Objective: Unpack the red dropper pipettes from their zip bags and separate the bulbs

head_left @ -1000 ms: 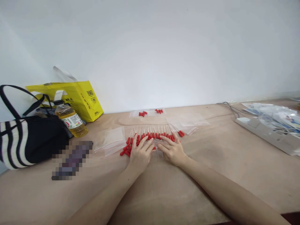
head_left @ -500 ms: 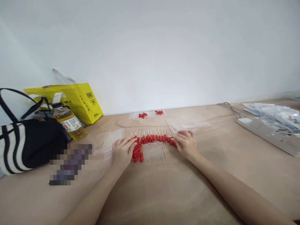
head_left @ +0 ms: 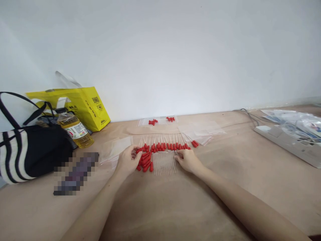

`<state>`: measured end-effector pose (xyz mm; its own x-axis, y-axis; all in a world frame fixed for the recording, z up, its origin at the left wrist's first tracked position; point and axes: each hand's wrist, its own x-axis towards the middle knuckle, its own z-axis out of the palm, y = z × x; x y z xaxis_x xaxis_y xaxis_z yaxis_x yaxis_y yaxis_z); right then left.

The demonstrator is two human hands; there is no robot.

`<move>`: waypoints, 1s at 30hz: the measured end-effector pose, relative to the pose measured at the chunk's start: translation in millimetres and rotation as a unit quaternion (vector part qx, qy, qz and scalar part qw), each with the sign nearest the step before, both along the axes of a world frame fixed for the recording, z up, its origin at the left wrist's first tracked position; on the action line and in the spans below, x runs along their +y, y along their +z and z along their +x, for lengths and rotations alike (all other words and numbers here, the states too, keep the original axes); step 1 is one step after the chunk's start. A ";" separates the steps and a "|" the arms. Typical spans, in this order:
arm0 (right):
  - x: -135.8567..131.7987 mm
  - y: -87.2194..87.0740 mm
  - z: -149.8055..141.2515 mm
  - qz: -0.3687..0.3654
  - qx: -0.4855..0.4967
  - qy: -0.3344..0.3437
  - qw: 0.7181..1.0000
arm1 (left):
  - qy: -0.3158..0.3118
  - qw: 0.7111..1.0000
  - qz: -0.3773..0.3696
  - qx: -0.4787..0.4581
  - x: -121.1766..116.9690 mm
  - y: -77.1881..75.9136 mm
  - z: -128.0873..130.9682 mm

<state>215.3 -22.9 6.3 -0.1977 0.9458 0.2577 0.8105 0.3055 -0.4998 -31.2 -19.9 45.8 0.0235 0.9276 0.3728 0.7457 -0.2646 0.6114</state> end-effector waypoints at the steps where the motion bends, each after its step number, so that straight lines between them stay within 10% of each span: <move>1: 0.5 1.1 -1.7 -0.003 -0.002 -0.002 1.000 | -0.003 1.000 0.004 0.013 -0.9 0.2 1.6; 17: -2.7 4.6 -8.7 0.078 0.098 0.003 0.992 | -0.127 0.979 0.148 0.067 -20.4 -7.3 38.5; 23: -21.2 16.7 -22.2 0.003 0.321 0.188 0.928 | -0.192 0.954 0.205 0.103 -33.7 -7.9 58.8; 30: -6.7 14.7 5.3 -0.064 0.331 0.141 0.931 | -0.198 0.953 0.190 0.125 -27.2 -14.7 51.5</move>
